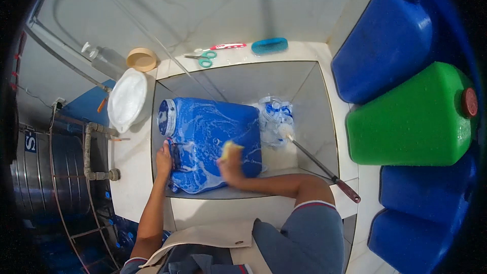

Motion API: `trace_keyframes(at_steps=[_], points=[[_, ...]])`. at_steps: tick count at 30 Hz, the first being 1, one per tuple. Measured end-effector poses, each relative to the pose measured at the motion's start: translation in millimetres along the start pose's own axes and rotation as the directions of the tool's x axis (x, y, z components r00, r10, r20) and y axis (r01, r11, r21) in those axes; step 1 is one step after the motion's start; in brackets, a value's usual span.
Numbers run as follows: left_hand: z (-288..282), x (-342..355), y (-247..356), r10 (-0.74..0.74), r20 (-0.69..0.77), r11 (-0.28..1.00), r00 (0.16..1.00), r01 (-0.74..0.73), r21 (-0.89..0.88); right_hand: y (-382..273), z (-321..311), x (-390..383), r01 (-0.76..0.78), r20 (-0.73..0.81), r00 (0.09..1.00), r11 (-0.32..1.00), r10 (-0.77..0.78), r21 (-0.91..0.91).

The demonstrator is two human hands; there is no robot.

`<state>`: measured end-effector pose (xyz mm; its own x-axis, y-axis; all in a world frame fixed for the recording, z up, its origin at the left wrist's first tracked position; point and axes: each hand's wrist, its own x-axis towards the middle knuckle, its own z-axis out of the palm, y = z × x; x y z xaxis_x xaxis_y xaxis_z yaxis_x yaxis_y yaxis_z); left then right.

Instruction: The person cleans a large blue plastic water container by cutting off the cap, scrubbing the interior and exterior with a soapy sponge, rinsing with water from a tap, and repeating the process. The person also handles a smaller pink container and places the cleaned blue container among other containers.

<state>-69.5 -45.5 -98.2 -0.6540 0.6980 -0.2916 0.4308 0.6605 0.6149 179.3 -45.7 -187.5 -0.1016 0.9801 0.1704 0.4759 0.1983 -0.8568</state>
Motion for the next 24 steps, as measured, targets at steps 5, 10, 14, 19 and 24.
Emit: trace_keyframes(at_steps=[5, 10, 14, 19, 24], points=[[-9.1, -7.7, 26.3, 0.045, 0.011, 0.997, 0.999, -0.045, -0.070, -79.6, -24.4, 127.2, 0.396, 0.203, 0.915, 0.875, -0.350, -0.277], [-18.5, -8.8, 49.4, 0.047, 0.063, 0.994, 0.997, -0.040, -0.103, 124.5, -23.0, 121.4, -0.250, -0.136, 0.963, 0.958, 0.232, -0.139], [-10.5, -14.2, 29.7, 0.022, 0.093, 0.981, 0.995, -0.004, -0.193, 44.9, -1.6, -12.8, -0.423, 0.281, 0.810, 0.844, 0.515, -0.329], [-15.5, -14.8, 42.4, 0.068, 0.071, 0.986, 0.995, -0.056, -0.158, 40.0, 5.2, 70.8, 0.122, -0.075, 0.987, 0.965, -0.143, -0.234], [-13.0, -14.3, 39.4, 0.051, 0.072, 0.982, 0.996, -0.037, -0.187, 50.7, -47.3, 49.0, -0.761, 0.413, 0.566, 0.645, 0.713, -0.072]])
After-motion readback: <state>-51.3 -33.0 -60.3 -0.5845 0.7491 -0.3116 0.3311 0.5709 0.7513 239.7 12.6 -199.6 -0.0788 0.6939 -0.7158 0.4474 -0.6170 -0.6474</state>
